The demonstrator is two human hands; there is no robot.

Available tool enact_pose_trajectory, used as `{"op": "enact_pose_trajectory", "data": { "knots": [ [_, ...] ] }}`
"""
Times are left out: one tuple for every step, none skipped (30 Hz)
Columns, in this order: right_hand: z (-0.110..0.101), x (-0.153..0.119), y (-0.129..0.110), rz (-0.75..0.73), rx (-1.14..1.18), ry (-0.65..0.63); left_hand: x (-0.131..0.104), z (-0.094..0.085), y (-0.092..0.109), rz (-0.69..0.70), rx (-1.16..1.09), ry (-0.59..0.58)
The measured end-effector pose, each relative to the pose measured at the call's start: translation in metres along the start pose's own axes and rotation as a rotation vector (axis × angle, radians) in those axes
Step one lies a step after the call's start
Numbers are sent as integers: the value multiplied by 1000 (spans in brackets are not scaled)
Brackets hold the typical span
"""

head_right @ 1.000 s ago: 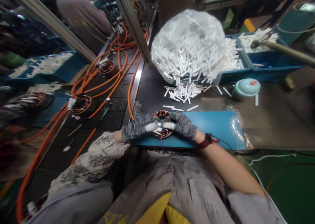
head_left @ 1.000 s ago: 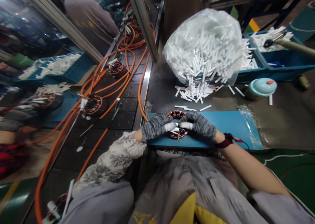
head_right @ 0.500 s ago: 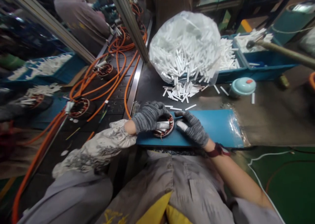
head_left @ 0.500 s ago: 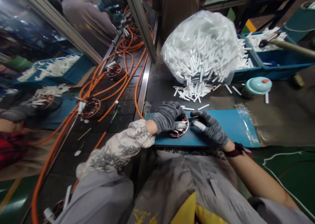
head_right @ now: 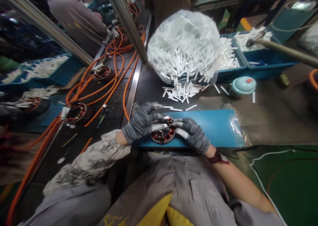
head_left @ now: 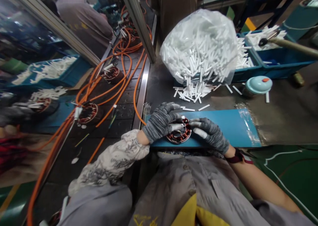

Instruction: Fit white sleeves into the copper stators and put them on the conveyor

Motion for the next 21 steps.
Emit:
{"op": "enact_pose_trajectory", "data": {
  "knots": [
    [4,4,-1,-26,-13,-46,-5,4,3,38,3,-6],
    [7,9,-2,-40,-18,-93,-7,8,3,49,3,-31],
    [11,15,-2,-43,-12,-136,-8,12,2,50,-2,-68],
    [13,21,-2,-37,10,-179,-8,16,1,56,-13,-109],
    [16,26,-3,-27,48,-228,-8,19,0,73,-31,-142],
    [17,31,-4,-23,97,-275,-7,20,-2,98,-53,-157],
    [18,34,-5,-28,149,-316,-7,19,-3,121,-75,-152],
    [18,37,-7,-38,196,-342,-7,18,-5,142,-92,-130],
    [17,38,-9,-49,230,-356,-8,16,-6,158,-107,-101],
    [17,38,-10,-58,250,-356,-10,14,-7,170,-125,-74],
    [17,38,-11,-64,252,-345,-11,14,-9,176,-152,-53],
    [18,38,-11,-62,234,-325,-12,14,-9,184,-191,-44],
    [20,37,-10,-55,195,-298,-13,16,-9,192,-240,-44],
    [22,37,-9,-47,139,-258,-14,18,-10,198,-291,-48],
    [24,36,-9,-40,75,-209,-14,21,-10,202,-336,-55],
    [26,36,-8,-31,12,-157,-14,23,-10,205,-366,-65],
    [27,36,-8,-20,-38,-108,-14,25,-10,206,-381,-74],
    [27,35,-8,-10,-65,-74,-13,26,-11,204,-385,-84],
    [26,36,-8,-3,-63,-61,-13,27,-12,198,-382,-96],
    [25,36,-7,3,-37,-76,-12,27,-13,190,-381,-115],
    [23,36,-7,8,8,-116,-12,26,-14,183,-385,-136]
  ]
}}
Point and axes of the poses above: each hand's wrist, its own x-axis towards the middle knuckle, its own z-axis out of the palm, y = z × x, the point moved 6 cm from there along x, towards the middle knuckle, and after that the axes turned 11 degrees about -y, right-handed, at the moved point
